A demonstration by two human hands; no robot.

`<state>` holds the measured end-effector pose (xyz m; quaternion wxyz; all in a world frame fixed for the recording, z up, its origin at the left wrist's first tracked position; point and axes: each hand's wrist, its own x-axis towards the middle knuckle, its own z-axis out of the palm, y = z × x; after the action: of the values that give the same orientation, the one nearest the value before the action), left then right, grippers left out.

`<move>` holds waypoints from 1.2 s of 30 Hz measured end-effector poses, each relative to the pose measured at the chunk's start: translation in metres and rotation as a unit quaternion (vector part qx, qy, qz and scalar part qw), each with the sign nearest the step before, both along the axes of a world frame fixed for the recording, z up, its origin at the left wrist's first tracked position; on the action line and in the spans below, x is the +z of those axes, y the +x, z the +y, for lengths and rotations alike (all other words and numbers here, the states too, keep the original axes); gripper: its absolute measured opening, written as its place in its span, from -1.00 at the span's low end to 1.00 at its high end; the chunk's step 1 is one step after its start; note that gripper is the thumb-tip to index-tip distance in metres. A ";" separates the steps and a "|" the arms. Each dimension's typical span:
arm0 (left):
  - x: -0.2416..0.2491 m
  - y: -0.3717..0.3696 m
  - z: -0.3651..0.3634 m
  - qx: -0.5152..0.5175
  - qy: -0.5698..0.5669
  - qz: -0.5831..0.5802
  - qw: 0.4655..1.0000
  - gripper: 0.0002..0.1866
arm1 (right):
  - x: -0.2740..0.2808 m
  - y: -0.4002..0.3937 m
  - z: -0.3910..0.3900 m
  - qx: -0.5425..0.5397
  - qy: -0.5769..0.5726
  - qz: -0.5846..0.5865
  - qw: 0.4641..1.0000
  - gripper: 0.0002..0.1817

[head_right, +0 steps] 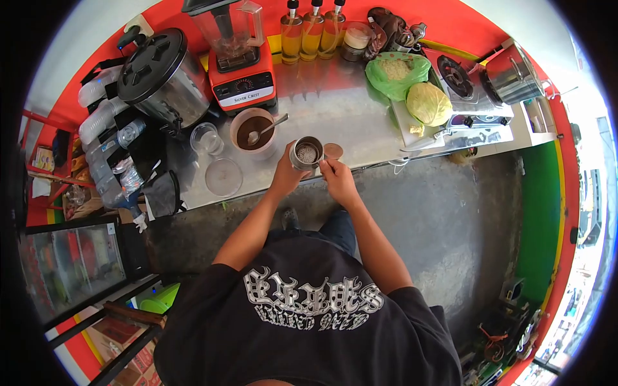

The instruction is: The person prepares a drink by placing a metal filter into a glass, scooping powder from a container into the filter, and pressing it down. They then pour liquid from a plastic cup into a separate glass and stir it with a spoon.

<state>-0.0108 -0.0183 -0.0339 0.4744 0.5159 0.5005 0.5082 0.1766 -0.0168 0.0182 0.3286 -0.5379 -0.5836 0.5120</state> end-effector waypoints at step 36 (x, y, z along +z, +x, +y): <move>0.095 -0.036 -0.076 0.297 -0.150 0.060 0.941 -0.44 | 0.069 0.011 0.141 0.289 0.019 -0.039 0.956 -0.66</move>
<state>-0.0470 -0.0946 0.0612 0.3431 0.2966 0.7287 0.5132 0.1876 0.1247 0.0869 0.1534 -0.3599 -0.7360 0.5525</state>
